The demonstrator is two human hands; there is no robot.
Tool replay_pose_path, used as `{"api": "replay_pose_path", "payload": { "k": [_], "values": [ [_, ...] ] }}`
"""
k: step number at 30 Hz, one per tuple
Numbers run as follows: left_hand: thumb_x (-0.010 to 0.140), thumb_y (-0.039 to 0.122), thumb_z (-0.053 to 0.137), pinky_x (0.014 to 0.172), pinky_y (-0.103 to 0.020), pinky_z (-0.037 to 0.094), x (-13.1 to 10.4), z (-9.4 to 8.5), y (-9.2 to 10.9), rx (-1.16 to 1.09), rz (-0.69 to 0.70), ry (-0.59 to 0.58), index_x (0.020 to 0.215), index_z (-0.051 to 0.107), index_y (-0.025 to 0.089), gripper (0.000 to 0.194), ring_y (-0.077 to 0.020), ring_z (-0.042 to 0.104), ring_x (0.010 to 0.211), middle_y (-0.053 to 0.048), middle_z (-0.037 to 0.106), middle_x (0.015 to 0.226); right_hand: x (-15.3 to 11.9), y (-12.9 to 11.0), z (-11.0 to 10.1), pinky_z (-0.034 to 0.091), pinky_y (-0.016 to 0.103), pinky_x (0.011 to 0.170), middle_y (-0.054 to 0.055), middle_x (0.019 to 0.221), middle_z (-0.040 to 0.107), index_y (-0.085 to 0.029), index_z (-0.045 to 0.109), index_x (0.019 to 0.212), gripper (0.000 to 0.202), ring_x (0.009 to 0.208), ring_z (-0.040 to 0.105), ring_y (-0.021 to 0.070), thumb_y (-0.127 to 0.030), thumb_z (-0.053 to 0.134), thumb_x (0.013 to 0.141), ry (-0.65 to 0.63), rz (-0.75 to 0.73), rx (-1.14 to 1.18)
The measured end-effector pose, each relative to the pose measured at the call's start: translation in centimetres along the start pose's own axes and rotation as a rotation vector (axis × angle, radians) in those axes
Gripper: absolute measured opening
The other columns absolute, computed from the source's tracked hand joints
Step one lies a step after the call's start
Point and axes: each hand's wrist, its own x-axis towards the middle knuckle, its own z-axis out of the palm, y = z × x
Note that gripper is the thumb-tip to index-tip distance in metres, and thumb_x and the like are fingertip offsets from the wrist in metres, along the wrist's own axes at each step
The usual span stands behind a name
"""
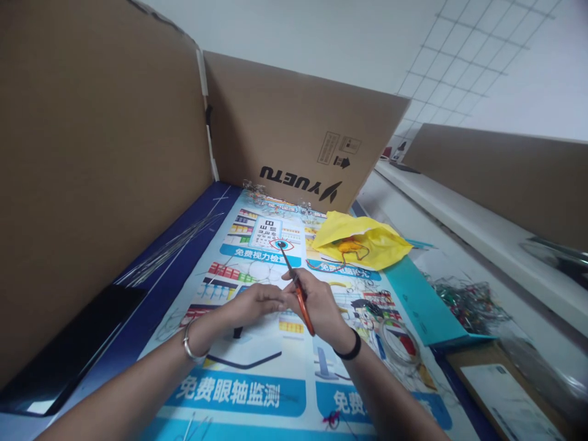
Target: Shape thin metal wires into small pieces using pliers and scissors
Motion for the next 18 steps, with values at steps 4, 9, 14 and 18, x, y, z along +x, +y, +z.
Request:
{"api": "replay_pose_path", "payload": {
  "k": [4,9,14,18],
  "values": [
    [0.076,0.033,0.058,0.073,-0.028,0.044,0.0,0.0,-0.8,0.104,-0.026,0.042,0.086,0.071,0.018,0.021,-0.0196,0.062,0.079,-0.003,0.071,0.08,0.1,0.0,0.4,0.047,0.022,0.06,-0.002,0.075,0.064,-0.021,0.051,0.099,0.024,0.064,0.06,0.0115,-0.02,0.055,0.076,-0.036,0.003,0.051],
    [0.077,0.029,0.058,0.071,-0.027,0.044,0.1,0.0,-1.0,0.179,0.018,0.106,0.08,0.07,0.018,0.017,-0.018,0.063,0.077,-0.003,0.072,0.079,0.2,0.2,-0.3,0.047,0.024,0.064,0.0,0.084,0.063,-0.022,0.049,0.106,0.034,0.069,0.06,0.0123,-0.029,0.062,0.074,-0.015,-0.001,0.122],
    [0.08,0.027,0.053,0.074,-0.026,0.043,0.2,0.0,-0.8,0.177,0.039,0.119,0.076,0.067,0.017,0.019,-0.0155,0.061,0.077,-0.003,0.069,0.079,0.4,0.3,-2.0,0.045,0.025,0.064,0.001,0.084,0.06,-0.021,0.048,0.108,0.039,0.07,0.056,0.0126,-0.034,0.062,0.074,-0.004,0.06,0.181],
    [0.082,0.03,0.048,0.069,-0.025,0.042,0.2,0.2,-0.5,0.133,0.016,0.15,0.075,0.065,0.016,0.023,-0.0132,0.056,0.069,-0.002,0.064,0.07,-0.1,0.4,-3.6,0.043,0.025,0.063,-0.001,0.075,0.053,-0.02,0.048,0.109,0.033,0.065,0.051,0.0112,-0.038,0.05,0.082,-0.036,0.057,0.087]
  ]
}}
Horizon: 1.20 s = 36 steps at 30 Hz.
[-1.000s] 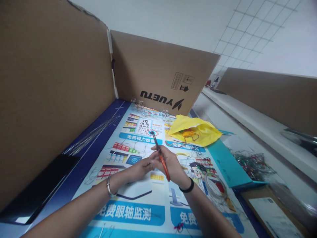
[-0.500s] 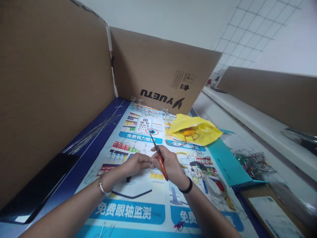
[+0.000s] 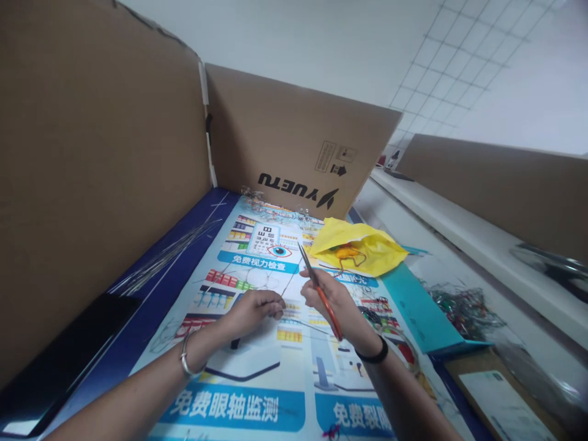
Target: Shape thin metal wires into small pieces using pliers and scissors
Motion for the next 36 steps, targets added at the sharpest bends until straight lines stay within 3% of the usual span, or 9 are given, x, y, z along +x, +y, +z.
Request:
{"api": "replay_pose_path", "payload": {
  "k": [6,10,14,22,29,33,36],
  "values": [
    [0.082,0.032,0.043,0.049,-0.02,0.035,-0.3,-0.1,1.3,-0.122,-0.129,0.025,0.086,0.06,0.016,0.024,-0.0082,0.043,0.049,0.003,0.051,0.061,-2.8,0.7,-1.8,0.041,0.025,0.061,0.0,0.076,0.05,-0.019,0.05,0.103,0.032,0.066,0.047,0.0118,-0.045,0.041,0.086,-0.04,0.104,-0.14],
    [0.08,0.035,0.043,0.043,-0.019,0.027,-0.5,0.1,2.3,-0.121,-0.213,0.034,0.084,0.06,0.016,0.026,-0.0067,0.034,0.044,0.005,0.046,0.057,-4.5,1.2,-1.7,0.041,0.023,0.056,0.0,0.076,0.05,-0.018,0.048,0.1,0.034,0.063,0.048,0.0104,-0.048,0.035,0.088,-0.167,0.172,-0.09],
    [0.079,0.036,0.044,0.042,-0.019,0.023,-0.8,0.6,2.6,-0.141,-0.272,-0.034,0.085,0.06,0.015,0.027,-0.0063,0.029,0.042,0.006,0.045,0.056,-4.8,0.7,-0.9,0.041,0.022,0.055,0.0,0.077,0.049,-0.018,0.048,0.1,0.036,0.061,0.047,0.009,-0.049,0.032,0.089,-0.308,0.192,-0.052],
    [0.078,0.026,0.046,0.05,-0.02,0.029,-1.0,0.8,2.4,-0.125,-0.166,-0.105,0.078,0.064,0.018,0.02,-0.0088,0.036,0.051,0.005,0.048,0.056,-4.0,0.9,0.3,0.041,0.02,0.052,-0.002,0.073,0.048,-0.019,0.049,0.091,0.036,0.057,0.046,0.0079,-0.053,0.037,0.086,-0.347,0.189,-0.004],
    [0.078,0.025,0.046,0.052,-0.02,0.03,-1.0,0.6,3.0,-0.102,-0.154,-0.152,0.081,0.066,0.019,0.021,-0.0084,0.037,0.051,0.005,0.048,0.057,-3.9,1.1,0.3,0.038,0.019,0.046,-0.003,0.07,0.046,-0.018,0.049,0.089,0.036,0.052,0.045,0.0068,-0.052,0.036,0.087,-0.354,0.192,0.096],
    [0.08,0.027,0.044,0.049,-0.02,0.03,-0.9,0.7,2.1,-0.148,-0.216,-0.229,0.091,0.062,0.018,0.023,-0.0079,0.038,0.048,0.006,0.049,0.056,-3.6,1.0,0.1,0.036,0.02,0.046,-0.003,0.063,0.046,-0.018,0.048,0.082,0.036,0.05,0.044,0.0077,-0.051,0.034,0.088,-0.359,0.171,-0.02],
    [0.079,0.026,0.046,0.057,-0.022,0.036,-0.7,0.9,1.4,-0.159,-0.191,-0.18,0.082,0.06,0.016,0.017,-0.0098,0.047,0.055,0.004,0.053,0.059,-3.5,1.1,0.0,0.04,0.023,0.057,-0.001,0.071,0.053,-0.018,0.051,0.086,0.032,0.062,0.049,0.0111,-0.047,0.038,0.087,-0.33,0.11,-0.179]
  ]
}}
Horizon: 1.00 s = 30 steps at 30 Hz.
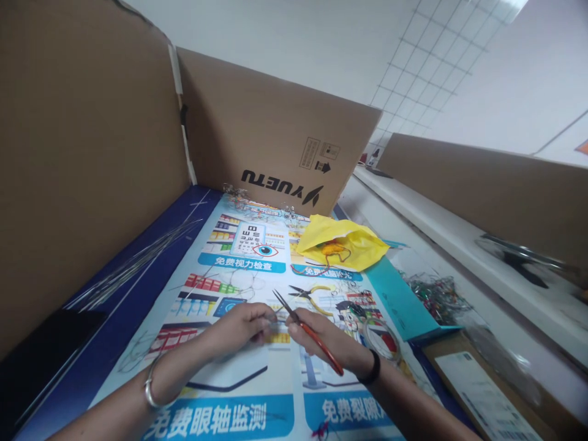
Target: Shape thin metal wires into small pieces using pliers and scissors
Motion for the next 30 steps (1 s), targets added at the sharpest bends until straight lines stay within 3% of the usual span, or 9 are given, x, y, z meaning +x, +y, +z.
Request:
{"api": "replay_pose_path", "payload": {
  "k": [2,5,15,30],
  "values": [
    [0.079,0.024,0.046,0.065,-0.024,0.038,0.2,0.1,-0.1,0.007,0.061,0.101,0.072,0.058,0.016,0.016,-0.0113,0.05,0.063,0.001,0.057,0.065,-0.1,0.0,-0.2,0.041,0.026,0.065,0.001,0.076,0.056,-0.019,0.053,0.093,0.028,0.07,0.051,0.0132,-0.045,0.043,0.086,0.024,-0.022,-0.096],
    [0.081,0.023,0.046,0.075,-0.027,0.039,0.3,0.3,-0.2,-0.041,0.141,0.194,0.074,0.058,0.017,0.016,-0.0136,0.054,0.076,-0.002,0.062,0.077,-0.3,-0.1,-0.4,0.039,0.026,0.064,0.0,0.076,0.055,-0.019,0.051,0.099,0.027,0.069,0.05,0.0134,-0.042,0.043,0.086,0.035,-0.011,-0.149],
    [0.085,0.028,0.044,0.09,-0.032,0.037,0.0,1.1,-1.2,-0.194,0.211,0.29,0.086,0.058,0.017,0.018,-0.0176,0.056,0.095,-0.006,0.064,0.095,-1.0,0.0,-0.2,0.038,0.024,0.063,-0.001,0.076,0.054,-0.02,0.05,0.098,0.024,0.068,0.049,0.0133,-0.04,0.045,0.085,0.067,0.005,-0.132],
    [0.084,0.025,0.042,0.085,-0.029,0.039,0.0,1.1,-1.5,-0.117,0.254,0.266,0.085,0.061,0.018,0.02,-0.0168,0.056,0.088,-0.003,0.064,0.087,-0.8,0.2,0.0,0.038,0.025,0.063,0.001,0.08,0.057,-0.02,0.052,0.098,0.023,0.07,0.05,0.0137,-0.039,0.047,0.085,0.08,-0.023,-0.155]
  ]
}}
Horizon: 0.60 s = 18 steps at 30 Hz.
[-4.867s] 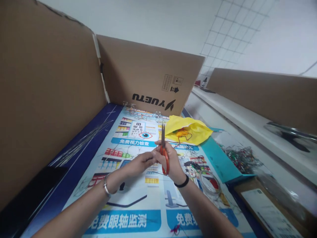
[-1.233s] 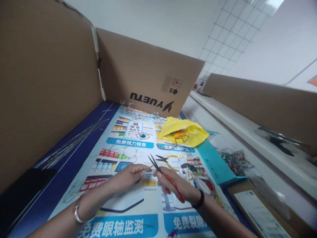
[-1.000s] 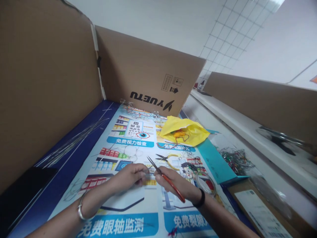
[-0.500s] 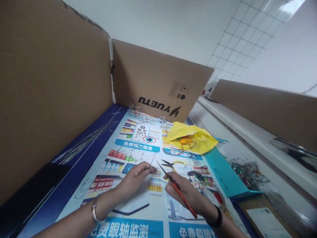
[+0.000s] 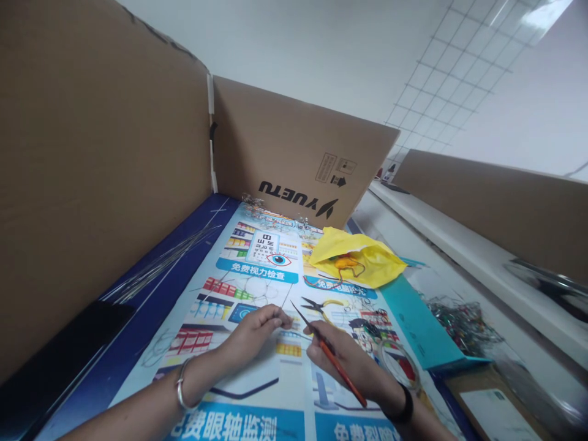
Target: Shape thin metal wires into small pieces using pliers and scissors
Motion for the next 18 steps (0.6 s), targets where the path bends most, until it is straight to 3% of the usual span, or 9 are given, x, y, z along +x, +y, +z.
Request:
{"api": "replay_pose_path", "payload": {
  "k": [5,11,14,18],
  "values": [
    [0.084,0.025,0.041,0.081,-0.027,0.039,0.0,0.1,0.2,0.031,0.008,-0.017,0.08,0.061,0.017,0.022,-0.016,0.055,0.084,-0.003,0.062,0.082,0.0,0.0,0.2,0.038,0.025,0.063,-0.001,0.076,0.056,-0.021,0.052,0.095,0.022,0.067,0.049,0.0133,-0.039,0.047,0.084,-0.01,0.012,-0.019],
    [0.087,0.035,0.038,0.064,-0.024,0.037,-0.2,0.1,0.8,0.115,-0.059,-0.003,0.086,0.058,0.018,0.026,-0.012,0.048,0.062,0.001,0.056,0.07,-0.1,-0.6,0.1,0.039,0.025,0.064,0.0,0.077,0.056,-0.021,0.052,0.097,0.024,0.069,0.05,0.014,-0.04,0.047,0.084,-0.001,0.011,-0.001],
    [0.086,0.034,0.039,0.067,-0.024,0.037,-0.4,0.1,1.3,0.171,-0.075,-0.009,0.087,0.058,0.018,0.025,-0.0131,0.05,0.067,0.002,0.057,0.069,-0.3,-0.6,0.0,0.04,0.025,0.066,0.002,0.081,0.058,-0.02,0.051,0.101,0.026,0.072,0.052,0.0144,-0.039,0.041,0.087,-0.024,0.001,0.046],
    [0.085,0.031,0.039,0.07,-0.024,0.037,-0.6,0.4,1.6,0.223,-0.094,-0.085,0.073,0.058,0.017,0.026,-0.0146,0.052,0.07,0.001,0.056,0.065,-0.3,-0.2,0.3,0.04,0.025,0.065,0.001,0.079,0.057,-0.019,0.051,0.103,0.029,0.07,0.052,0.0135,-0.04,0.04,0.088,-0.036,0.028,0.068]
  ]
}}
